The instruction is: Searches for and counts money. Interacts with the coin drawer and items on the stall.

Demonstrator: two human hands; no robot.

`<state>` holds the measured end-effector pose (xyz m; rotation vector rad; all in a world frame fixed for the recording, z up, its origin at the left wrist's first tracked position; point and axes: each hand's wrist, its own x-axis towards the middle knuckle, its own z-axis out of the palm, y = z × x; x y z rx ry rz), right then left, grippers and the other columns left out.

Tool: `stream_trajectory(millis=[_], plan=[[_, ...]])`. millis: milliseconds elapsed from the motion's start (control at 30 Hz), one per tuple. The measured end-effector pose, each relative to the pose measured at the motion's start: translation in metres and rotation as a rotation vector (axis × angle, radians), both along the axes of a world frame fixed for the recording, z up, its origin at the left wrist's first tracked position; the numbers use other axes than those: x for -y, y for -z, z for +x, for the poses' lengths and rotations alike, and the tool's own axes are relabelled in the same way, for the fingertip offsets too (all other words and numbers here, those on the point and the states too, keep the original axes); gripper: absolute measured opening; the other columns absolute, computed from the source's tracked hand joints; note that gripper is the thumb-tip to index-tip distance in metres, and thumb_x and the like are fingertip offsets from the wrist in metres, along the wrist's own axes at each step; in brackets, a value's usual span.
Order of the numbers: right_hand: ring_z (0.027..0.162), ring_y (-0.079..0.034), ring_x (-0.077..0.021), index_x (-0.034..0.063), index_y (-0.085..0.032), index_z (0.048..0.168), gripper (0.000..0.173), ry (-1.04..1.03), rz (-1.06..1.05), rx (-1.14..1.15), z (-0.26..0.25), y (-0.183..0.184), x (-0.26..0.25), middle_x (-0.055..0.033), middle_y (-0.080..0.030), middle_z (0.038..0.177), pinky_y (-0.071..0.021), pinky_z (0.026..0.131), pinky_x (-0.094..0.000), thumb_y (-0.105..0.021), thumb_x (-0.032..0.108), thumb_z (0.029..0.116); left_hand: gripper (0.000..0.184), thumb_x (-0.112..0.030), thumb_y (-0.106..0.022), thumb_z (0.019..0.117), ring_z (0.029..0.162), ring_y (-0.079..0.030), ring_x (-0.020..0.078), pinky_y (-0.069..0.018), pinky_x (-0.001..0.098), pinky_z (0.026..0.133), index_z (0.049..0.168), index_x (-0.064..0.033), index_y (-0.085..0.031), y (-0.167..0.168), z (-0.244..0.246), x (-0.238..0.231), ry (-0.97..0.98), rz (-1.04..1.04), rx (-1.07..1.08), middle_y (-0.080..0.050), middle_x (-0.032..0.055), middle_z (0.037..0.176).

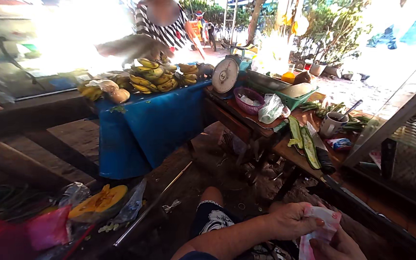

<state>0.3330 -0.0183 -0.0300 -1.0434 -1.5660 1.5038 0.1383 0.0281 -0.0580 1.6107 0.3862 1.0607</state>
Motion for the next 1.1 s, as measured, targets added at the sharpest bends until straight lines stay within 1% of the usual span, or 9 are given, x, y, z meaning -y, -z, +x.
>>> stream_trajectory(millis=[233, 433, 500, 567, 633, 733, 867, 1000, 1100], plan=[[0.109, -0.068, -0.0058, -0.0061, -0.015, 0.157, 0.088, -0.029, 0.059, -0.009, 0.002, 0.005, -0.003, -0.0038, -0.065, 0.132, -0.0588, 0.096, -0.0283, -0.068, -0.005, 0.0867, 0.026, -0.012, -0.057, 0.1029, 0.091, -0.061, 0.0100, -0.0521, 0.0254, 0.085, 0.114, 0.0116, -0.060, -0.002, -0.001, 0.000, -0.010, 0.034, -0.053, -0.063, 0.0155, 0.105], [0.105, -0.068, -0.0047, -0.0086, -0.013, 0.157, 0.087, -0.045, 0.084, 0.012, 0.002, 0.005, -0.003, -0.0059, -0.063, 0.134, -0.0591, 0.093, -0.0278, -0.066, -0.003, 0.0888, 0.026, -0.013, -0.057, 0.1035, 0.100, -0.061, 0.0178, -0.0507, 0.0299, 0.090, 0.109, 0.0106, -0.066, -0.002, -0.001, 0.000, 0.005, 0.122, -0.119, -0.061, 0.0197, 0.111], [0.116, -0.065, -0.0054, -0.0100, -0.014, 0.158, 0.087, -0.062, 0.117, 0.033, 0.004, 0.007, -0.005, -0.0092, -0.059, 0.142, -0.0559, 0.100, -0.0275, -0.068, 0.000, 0.0900, 0.027, -0.011, -0.057, 0.1024, 0.102, -0.060, 0.0219, -0.0490, 0.0321, 0.092, 0.106, 0.0110, -0.070, -0.004, -0.001, 0.000, 0.035, 0.162, -0.144, -0.063, 0.0217, 0.108], [0.124, -0.061, -0.0055, -0.0102, -0.018, 0.157, 0.088, -0.043, 0.136, 0.076, 0.005, 0.006, -0.005, -0.0131, -0.056, 0.146, -0.0512, 0.106, -0.0265, -0.072, 0.010, 0.0913, 0.026, -0.010, -0.057, 0.1014, 0.103, -0.060, 0.0237, -0.0485, 0.0334, 0.092, 0.104, 0.0107, -0.071, -0.005, 0.000, 0.000, 0.072, 0.186, -0.176, -0.063, 0.0227, 0.107], [0.123, -0.061, -0.0043, -0.0104, -0.021, 0.156, 0.088, -0.031, 0.146, 0.111, 0.004, 0.003, -0.004, -0.0137, -0.058, 0.143, -0.0506, 0.107, -0.0257, -0.074, 0.016, 0.0910, 0.025, -0.010, -0.057, 0.1015, 0.101, -0.060, 0.0241, -0.0491, 0.0344, 0.091, 0.106, 0.0093, -0.072, -0.004, 0.000, 0.001, 0.110, 0.195, -0.192, -0.063, 0.0225, 0.106], [0.120, -0.062, -0.0023, -0.0103, -0.027, 0.155, 0.080, -0.078, 0.176, 0.151, 0.005, -0.001, -0.003, -0.0125, -0.061, 0.139, -0.0511, 0.106, -0.0245, -0.072, 0.014, 0.0931, 0.025, -0.009, -0.057, 0.1007, 0.093, -0.060, 0.0227, -0.0489, 0.0336, 0.086, 0.108, 0.0088, -0.072, -0.002, 0.001, 0.001, 0.151, 0.222, -0.192, -0.063, 0.0201, 0.097], [0.119, -0.062, -0.0029, -0.0099, -0.036, 0.152, 0.065, -0.130, 0.201, 0.223, 0.006, -0.005, -0.004, -0.0158, -0.062, 0.139, -0.0492, 0.106, -0.0235, -0.064, 0.011, 0.0971, 0.027, -0.005, -0.055, 0.0997, 0.100, -0.067, 0.0225, -0.0510, 0.0361, 0.094, 0.114, 0.0119, -0.070, -0.003, 0.001, 0.002, 0.210, 0.236, -0.177, -0.071, 0.0226, 0.105], [0.113, -0.065, -0.0030, -0.0176, -0.038, 0.146, 0.060, -0.094, 0.195, 0.226, -0.001, -0.014, 0.001, -0.0204, -0.064, 0.133, -0.0497, 0.103, -0.0212, -0.062, 0.004, 0.0959, 0.025, -0.004, -0.054, 0.1003, 0.098, -0.067, 0.0181, -0.0512, 0.0323, 0.092, 0.112, 0.0137, -0.068, 0.000, 0.002, 0.000, 0.254, 0.223, -0.139, -0.070, 0.0215, 0.104], [0.114, -0.065, -0.0027, -0.0186, -0.039, 0.145, 0.058, -0.078, 0.190, 0.236, -0.004, -0.018, 0.003, -0.0212, -0.065, 0.131, -0.0486, 0.104, -0.0206, -0.061, 0.002, 0.0960, 0.025, -0.004, -0.055, 0.1001, 0.100, -0.067, 0.0185, -0.0512, 0.0331, 0.095, 0.115, 0.0134, -0.067, 0.000, 0.002, 0.000, 0.263, 0.198, -0.147, -0.070, 0.0215, 0.106]])
